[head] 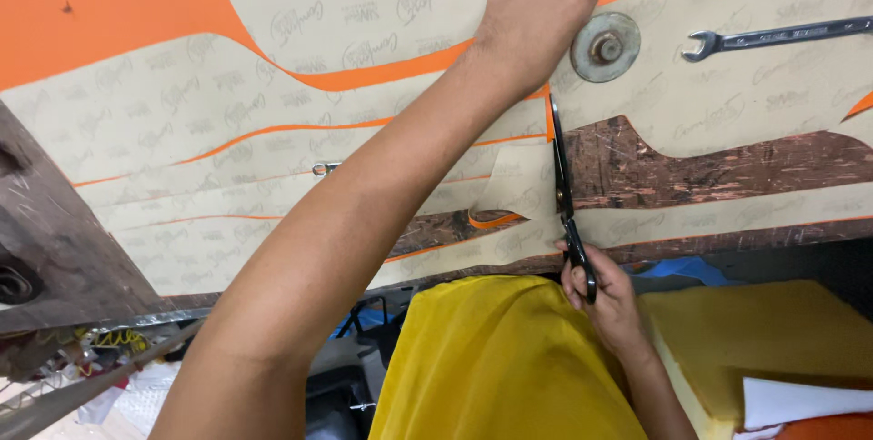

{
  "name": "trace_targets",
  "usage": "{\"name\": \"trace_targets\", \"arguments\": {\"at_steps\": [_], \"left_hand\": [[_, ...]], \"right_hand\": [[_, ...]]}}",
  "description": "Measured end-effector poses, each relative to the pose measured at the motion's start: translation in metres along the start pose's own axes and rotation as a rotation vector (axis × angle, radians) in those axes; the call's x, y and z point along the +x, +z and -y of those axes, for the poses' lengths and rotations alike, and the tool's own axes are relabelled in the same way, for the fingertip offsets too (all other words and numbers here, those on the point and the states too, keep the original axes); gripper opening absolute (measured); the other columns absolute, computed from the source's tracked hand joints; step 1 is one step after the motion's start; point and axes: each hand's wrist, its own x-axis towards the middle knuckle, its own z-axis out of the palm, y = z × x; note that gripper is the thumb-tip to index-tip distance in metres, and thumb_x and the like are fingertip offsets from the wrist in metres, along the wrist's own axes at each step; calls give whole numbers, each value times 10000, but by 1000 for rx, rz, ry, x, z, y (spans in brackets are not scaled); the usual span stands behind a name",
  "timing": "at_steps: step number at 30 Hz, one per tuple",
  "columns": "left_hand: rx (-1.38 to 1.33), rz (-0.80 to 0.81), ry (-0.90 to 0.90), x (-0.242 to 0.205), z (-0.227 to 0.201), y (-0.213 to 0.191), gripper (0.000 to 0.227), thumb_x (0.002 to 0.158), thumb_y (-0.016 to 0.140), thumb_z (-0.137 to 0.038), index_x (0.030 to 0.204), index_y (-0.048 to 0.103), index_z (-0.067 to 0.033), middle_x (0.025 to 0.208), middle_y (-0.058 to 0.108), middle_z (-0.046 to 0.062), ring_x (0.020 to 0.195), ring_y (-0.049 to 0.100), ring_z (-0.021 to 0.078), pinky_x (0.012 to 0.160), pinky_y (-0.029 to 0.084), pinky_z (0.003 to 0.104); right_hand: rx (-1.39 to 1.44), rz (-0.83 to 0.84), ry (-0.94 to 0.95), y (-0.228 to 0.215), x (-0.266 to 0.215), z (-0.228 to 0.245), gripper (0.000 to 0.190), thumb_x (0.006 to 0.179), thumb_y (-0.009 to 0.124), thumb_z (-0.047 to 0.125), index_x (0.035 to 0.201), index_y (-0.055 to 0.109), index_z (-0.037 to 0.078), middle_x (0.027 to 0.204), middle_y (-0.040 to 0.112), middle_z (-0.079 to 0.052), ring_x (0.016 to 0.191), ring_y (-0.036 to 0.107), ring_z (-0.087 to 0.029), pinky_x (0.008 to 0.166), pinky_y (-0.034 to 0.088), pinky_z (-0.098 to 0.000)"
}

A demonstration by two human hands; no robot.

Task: The person cuts out pieces of orange and tan material using large shears, following paper patterns weighted down with wrenches on a wooden table.

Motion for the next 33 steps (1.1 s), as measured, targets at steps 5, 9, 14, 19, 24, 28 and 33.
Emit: {"name": "trace_targets", "arguments": {"at_steps": [5, 9, 14, 19, 24, 28, 33], "left_hand": [[3, -15, 56, 21, 19, 0, 164, 683, 673, -68, 829, 732, -117, 847, 735, 114, 880, 717, 336, 692, 553, 515], [-60, -9, 57, 27, 21, 18, 101, 812, 660, -85, 878, 735, -90, 867, 732, 156, 848, 719, 350, 669, 545, 529], [64, 18, 73, 50, 25, 11, 127, 729, 651, -51, 779, 750, -114, 863, 752, 121, 832, 726, 320, 644, 555, 504], [73, 123, 103, 66, 25, 4, 202, 701, 692, -16, 866, 751, -117, 911, 749, 141, 889, 740, 329, 670, 569, 471], [-3, 207, 68, 64, 25, -1, 184, 703, 717, 6, 856, 737, -93, 931, 737, 157, 901, 740, 333, 680, 591, 458], [-18, 219, 66, 65, 23, -6, 178, 707, 717, 3, 854, 731, -95, 924, 740, 135, 913, 734, 339, 686, 584, 488], [-50, 279, 60, 68, 23, -14, 227, 693, 714, 21, 880, 728, -107, 923, 734, 115, 954, 720, 333, 727, 567, 518]], "right_hand": [[15, 25, -31, 4, 1, 9, 496, 1017, 607, 325, 1362, 583, -32, 751, 533, -17, 633, 466, -87, 583, 374, -237], [91, 9, -19, 7, 17, 8, 484, 1027, 587, 315, 1354, 578, -41, 802, 548, -17, 647, 464, -84, 595, 372, -233], [75, -12, -4, 11, 26, 9, 481, 1002, 604, 284, 1362, 564, -33, 763, 550, -33, 632, 480, -97, 572, 376, -250], [-64, -36, 22, 13, 32, 21, 479, 1002, 583, 303, 1339, 570, -37, 761, 552, -24, 629, 477, -86, 580, 386, -237], [-83, -23, -17, 20, 41, 35, 472, 1033, 571, 293, 1361, 578, -47, 768, 514, -9, 652, 453, -72, 611, 377, -221], [-87, -55, 41, 20, 44, 38, 461, 990, 581, 233, 1358, 581, -44, 753, 528, -11, 618, 439, -75, 575, 364, -230], [-161, -75, 51, 22, 44, 50, 433, 991, 569, 193, 1362, 586, -30, 744, 523, -4, 630, 453, -71, 593, 384, -224]]}}
